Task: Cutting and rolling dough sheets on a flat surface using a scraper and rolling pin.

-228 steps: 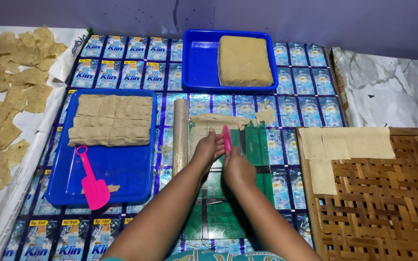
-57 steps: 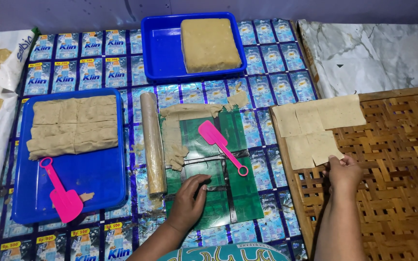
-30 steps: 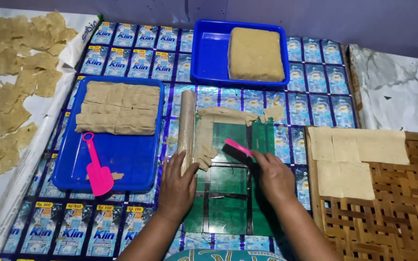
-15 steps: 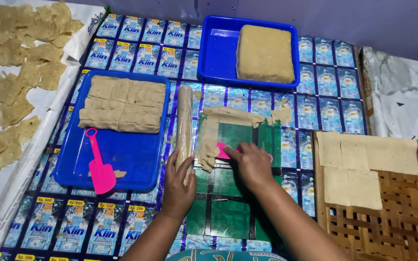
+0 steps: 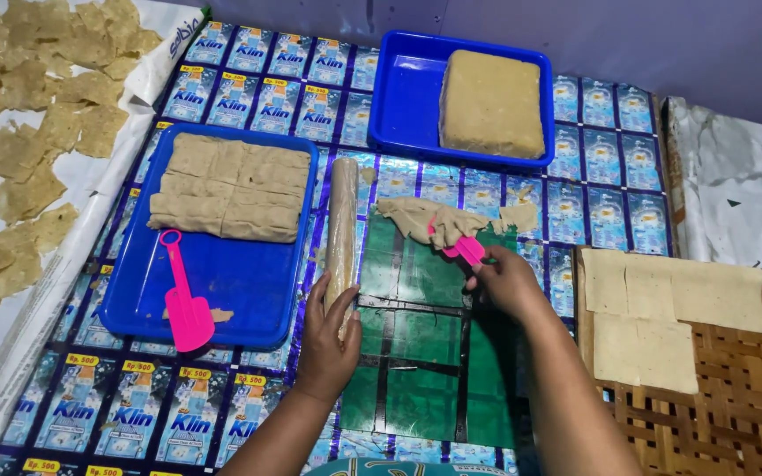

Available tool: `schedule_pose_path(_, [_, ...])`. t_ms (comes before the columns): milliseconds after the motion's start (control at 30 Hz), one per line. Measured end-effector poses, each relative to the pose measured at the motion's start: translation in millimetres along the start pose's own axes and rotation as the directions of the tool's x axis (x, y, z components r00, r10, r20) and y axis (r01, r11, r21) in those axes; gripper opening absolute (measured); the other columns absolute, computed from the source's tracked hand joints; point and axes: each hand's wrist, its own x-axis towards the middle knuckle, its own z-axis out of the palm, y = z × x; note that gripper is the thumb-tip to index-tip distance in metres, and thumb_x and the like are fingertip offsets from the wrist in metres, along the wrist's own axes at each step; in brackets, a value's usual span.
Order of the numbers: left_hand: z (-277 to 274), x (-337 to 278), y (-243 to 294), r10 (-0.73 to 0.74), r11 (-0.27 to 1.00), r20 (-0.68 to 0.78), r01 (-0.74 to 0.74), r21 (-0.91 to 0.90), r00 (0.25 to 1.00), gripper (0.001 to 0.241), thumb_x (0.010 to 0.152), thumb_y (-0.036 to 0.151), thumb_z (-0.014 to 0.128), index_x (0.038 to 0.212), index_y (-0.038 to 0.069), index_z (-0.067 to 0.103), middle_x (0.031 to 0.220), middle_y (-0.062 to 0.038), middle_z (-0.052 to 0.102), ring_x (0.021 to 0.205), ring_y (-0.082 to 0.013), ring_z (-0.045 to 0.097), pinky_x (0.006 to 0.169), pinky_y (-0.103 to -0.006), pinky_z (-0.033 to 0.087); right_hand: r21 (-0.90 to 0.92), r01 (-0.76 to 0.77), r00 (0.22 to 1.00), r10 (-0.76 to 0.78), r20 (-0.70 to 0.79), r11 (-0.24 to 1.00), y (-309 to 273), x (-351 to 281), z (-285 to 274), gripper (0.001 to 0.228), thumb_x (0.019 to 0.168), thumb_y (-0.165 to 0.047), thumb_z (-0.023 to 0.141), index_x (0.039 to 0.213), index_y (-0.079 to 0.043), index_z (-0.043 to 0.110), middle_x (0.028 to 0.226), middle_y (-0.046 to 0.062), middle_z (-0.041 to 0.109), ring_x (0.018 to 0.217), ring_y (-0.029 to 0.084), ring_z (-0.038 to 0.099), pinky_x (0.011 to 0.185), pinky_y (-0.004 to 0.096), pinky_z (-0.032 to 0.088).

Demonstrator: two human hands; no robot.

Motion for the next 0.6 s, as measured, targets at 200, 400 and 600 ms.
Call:
schedule_pose_path(200, [0,1,1,0.007,0.999,0.004,-0.008,0.045,1.0,0.045,0.09,0.003,0.064,0.134,0.008,0.064,0.157,-0.021,0.035,0.145,-0.0413,0.042,0.118,-0.048,0.039,-0.556,0.031,0.96,-0.179,-0.213,0.831,-48,-39,4,0.049,0.095,-0.006,0.059,0.137,-0.03,0.066,0.111,0.005,0.072,0.087,0.026,0.071,0.081,0.043,0.059])
schedule_pose_path(400, [1,2,0,0.026,0.998,-0.004,-0.025,0.063,1.0,0.046,0.089,0.003,0.064,0.135,0.009,0.064,0.157,-0.021,0.035,0.146,-0.0411,0.042,0.119,-0.0475,0.039,-0.845,0.15,0.774,-0.593,-0.223,0.514,15,7,39,0.045,0.095,-0.015,0.062,0.133,-0.037,0.071,0.089,0.005,0.053,0.08,0.024,0.05,0.077,0.039,0.041])
schedule_pose_path(600, [1,-2,-2,0.029,0.998,-0.012,-0.029,0.055,1.0,0.045,0.09,0.004,0.064,0.134,0.009,0.064,0.157,-0.022,0.036,0.145,-0.0412,0.042,0.117,-0.0469,0.039,-0.886,-0.013,0.749,-0.583,-0.316,0.464,20,-18,9,0.03,0.098,-0.027,0.059,0.119,-0.037,0.077,0.098,0.01,0.06,0.083,0.029,0.056,0.076,0.044,0.041])
